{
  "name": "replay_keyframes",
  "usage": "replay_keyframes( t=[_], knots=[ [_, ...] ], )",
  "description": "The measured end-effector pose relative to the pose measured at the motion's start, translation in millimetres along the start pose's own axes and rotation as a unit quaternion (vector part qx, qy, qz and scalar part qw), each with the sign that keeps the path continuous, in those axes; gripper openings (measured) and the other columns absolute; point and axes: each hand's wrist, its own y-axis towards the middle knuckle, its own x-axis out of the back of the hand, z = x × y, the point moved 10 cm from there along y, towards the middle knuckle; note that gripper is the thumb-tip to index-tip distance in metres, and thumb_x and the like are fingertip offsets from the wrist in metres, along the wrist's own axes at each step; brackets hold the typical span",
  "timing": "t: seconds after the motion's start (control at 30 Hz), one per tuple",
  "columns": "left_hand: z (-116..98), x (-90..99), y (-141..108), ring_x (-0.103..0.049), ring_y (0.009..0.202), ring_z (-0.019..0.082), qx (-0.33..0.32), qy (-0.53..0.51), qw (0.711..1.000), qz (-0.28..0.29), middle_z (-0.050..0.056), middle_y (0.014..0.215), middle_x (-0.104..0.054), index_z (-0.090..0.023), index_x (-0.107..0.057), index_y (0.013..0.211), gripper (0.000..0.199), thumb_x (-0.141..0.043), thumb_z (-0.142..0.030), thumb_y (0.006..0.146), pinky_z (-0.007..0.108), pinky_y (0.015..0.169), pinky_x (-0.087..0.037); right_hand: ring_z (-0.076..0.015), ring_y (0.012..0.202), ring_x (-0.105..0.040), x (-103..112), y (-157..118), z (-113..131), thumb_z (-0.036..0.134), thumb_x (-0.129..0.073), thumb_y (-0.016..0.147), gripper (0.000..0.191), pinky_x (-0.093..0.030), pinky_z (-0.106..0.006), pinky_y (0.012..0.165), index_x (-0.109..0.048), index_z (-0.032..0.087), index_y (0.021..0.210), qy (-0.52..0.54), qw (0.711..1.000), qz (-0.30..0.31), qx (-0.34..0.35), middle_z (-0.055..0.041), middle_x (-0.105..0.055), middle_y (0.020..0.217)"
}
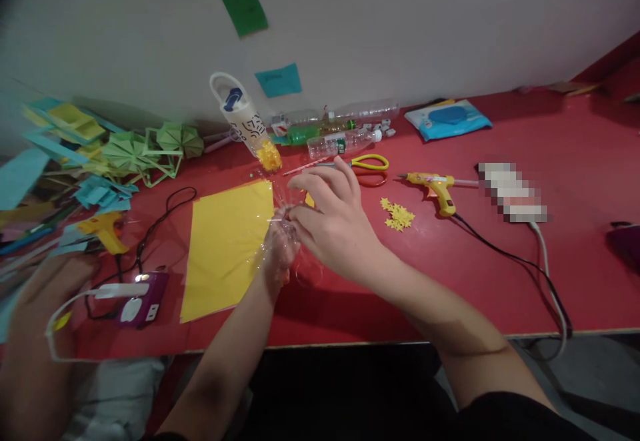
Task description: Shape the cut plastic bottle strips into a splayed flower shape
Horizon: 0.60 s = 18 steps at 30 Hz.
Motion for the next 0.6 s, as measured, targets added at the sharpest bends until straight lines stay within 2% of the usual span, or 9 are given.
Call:
replay_keyframes(
  t=[0.1,0.2,0.47,0.6],
  knots=[
    [-1.4,-6.6,2.5,-0.047,0.051,0.008,-0.002,-0.005,1.0,0.015,-0.002,0.063,-0.055,-0.023,-0.061,0.069,0.024,-0.057,-0.023,0.093,0.02,0.046,-0.038,-0.0251,0.108,-0.053,4.8,0.1,-3.5,0.019,-0.053,0.092,0.024,-0.043,-0.056,0.107,-0.064,0.024,0.071,-0.008,1.0,-0.021,0.004,-0.0059,-0.064,0.105],
    [-0.6,-10.2,2.5,-0.042,0.046,0.007,0.005,-0.003,1.0,0.025,-0.003,0.058,-0.051,-0.021,-0.058,0.066,0.023,-0.062,-0.022,0.089,0.02,0.042,-0.031,-0.0236,0.106,-0.055,9.6,-0.4,-3.8,0.017,-0.053,0.092,0.026,-0.042,-0.055,0.11,-0.06,0.024,0.068,-0.039,0.998,-0.053,0.013,-0.0048,-0.064,0.103],
    [-3.5,-21.7,-9.6,-0.041,0.048,0.006,0.021,0.011,0.998,0.05,-0.003,0.057,-0.05,-0.016,-0.06,0.065,0.016,-0.059,-0.011,0.08,0.018,0.045,-0.031,-0.0224,0.114,-0.056,6.4,-0.1,-15.6,0.01,-0.053,0.088,0.024,-0.029,-0.056,0.119,-0.053,0.026,0.071,-0.076,0.995,-0.053,-0.024,-0.0006,-0.065,0.105],
    [-3.7,-25.4,-17.2,-0.042,0.048,0.006,0.032,0.016,0.998,0.053,-0.003,0.056,-0.049,-0.015,-0.061,0.065,0.017,-0.061,-0.017,0.082,0.017,0.047,-0.033,-0.0223,0.114,-0.056,9.7,-0.3,-18.2,0.01,-0.053,0.088,0.024,-0.032,-0.055,0.116,-0.054,0.026,0.07,-0.122,0.989,-0.076,-0.024,-0.0008,-0.065,0.101]
  ],
)
